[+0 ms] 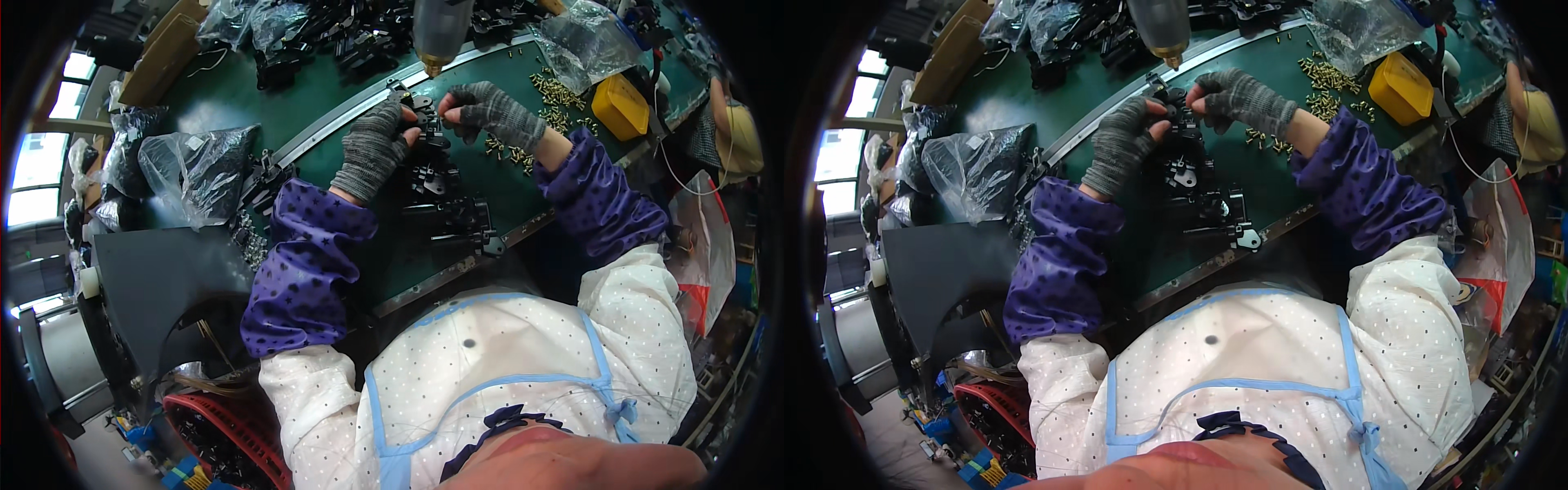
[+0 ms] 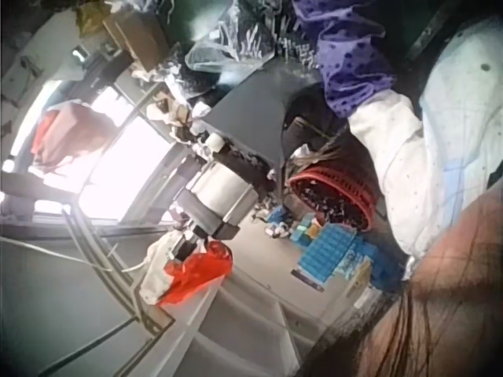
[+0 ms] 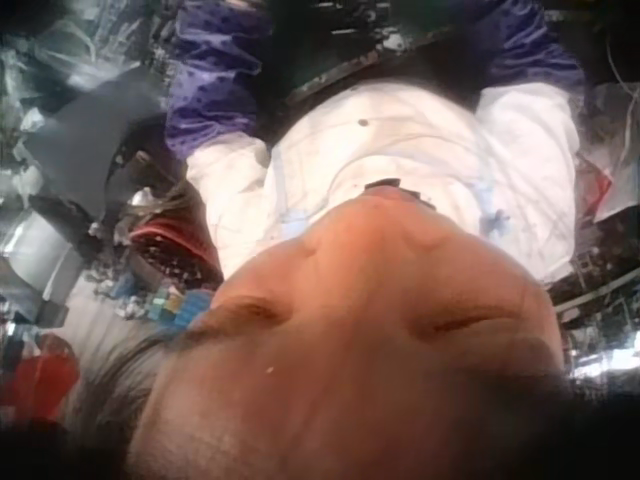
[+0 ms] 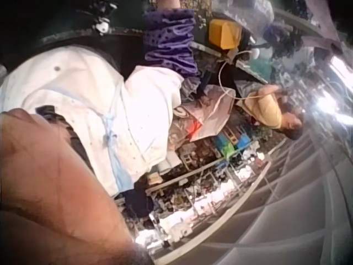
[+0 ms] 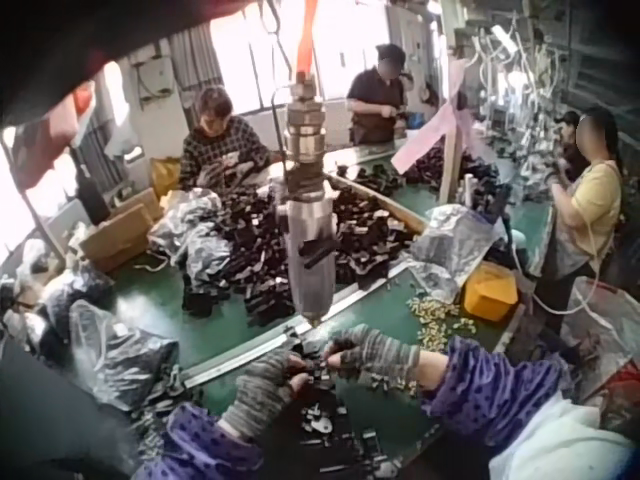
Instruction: Assembling small black plastic and metal components using an electric screwdriver at a manual workstation.
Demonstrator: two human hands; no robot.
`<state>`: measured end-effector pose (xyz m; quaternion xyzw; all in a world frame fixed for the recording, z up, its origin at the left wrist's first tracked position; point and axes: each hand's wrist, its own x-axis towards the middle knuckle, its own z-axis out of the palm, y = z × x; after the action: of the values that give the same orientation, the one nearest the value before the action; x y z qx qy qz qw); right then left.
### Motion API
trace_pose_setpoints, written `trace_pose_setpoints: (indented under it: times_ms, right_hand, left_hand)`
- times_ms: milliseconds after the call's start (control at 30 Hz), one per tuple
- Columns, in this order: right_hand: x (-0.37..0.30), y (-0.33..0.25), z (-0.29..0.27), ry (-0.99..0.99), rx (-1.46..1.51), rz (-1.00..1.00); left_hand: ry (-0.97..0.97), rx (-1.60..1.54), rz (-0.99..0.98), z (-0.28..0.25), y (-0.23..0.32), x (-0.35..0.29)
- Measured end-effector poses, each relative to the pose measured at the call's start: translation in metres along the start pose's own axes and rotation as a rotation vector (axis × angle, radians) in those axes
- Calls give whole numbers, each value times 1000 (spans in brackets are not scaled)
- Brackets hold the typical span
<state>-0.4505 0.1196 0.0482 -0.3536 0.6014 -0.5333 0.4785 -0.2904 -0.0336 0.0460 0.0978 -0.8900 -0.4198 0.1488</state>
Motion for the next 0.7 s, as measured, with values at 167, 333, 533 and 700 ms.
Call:
trace_pose_setpoints:
  times_ms: [167, 333, 533, 700]
  right_hand:
    - [16, -1, 5, -40, -82, 81]
    - [17, -7, 6, -124, -165, 133]
    - [20, -3, 14, -97, -242, 164]
    - [7, -33, 12, 130, -699, -97]
  left_hand:
    - [-46, -57, 13, 8, -12, 0]
    - [37, -64, 102, 12, -24, -5]
    - [33, -107, 162, 12, -26, -7]
    - [53, 11, 241, 10, -17, -8]
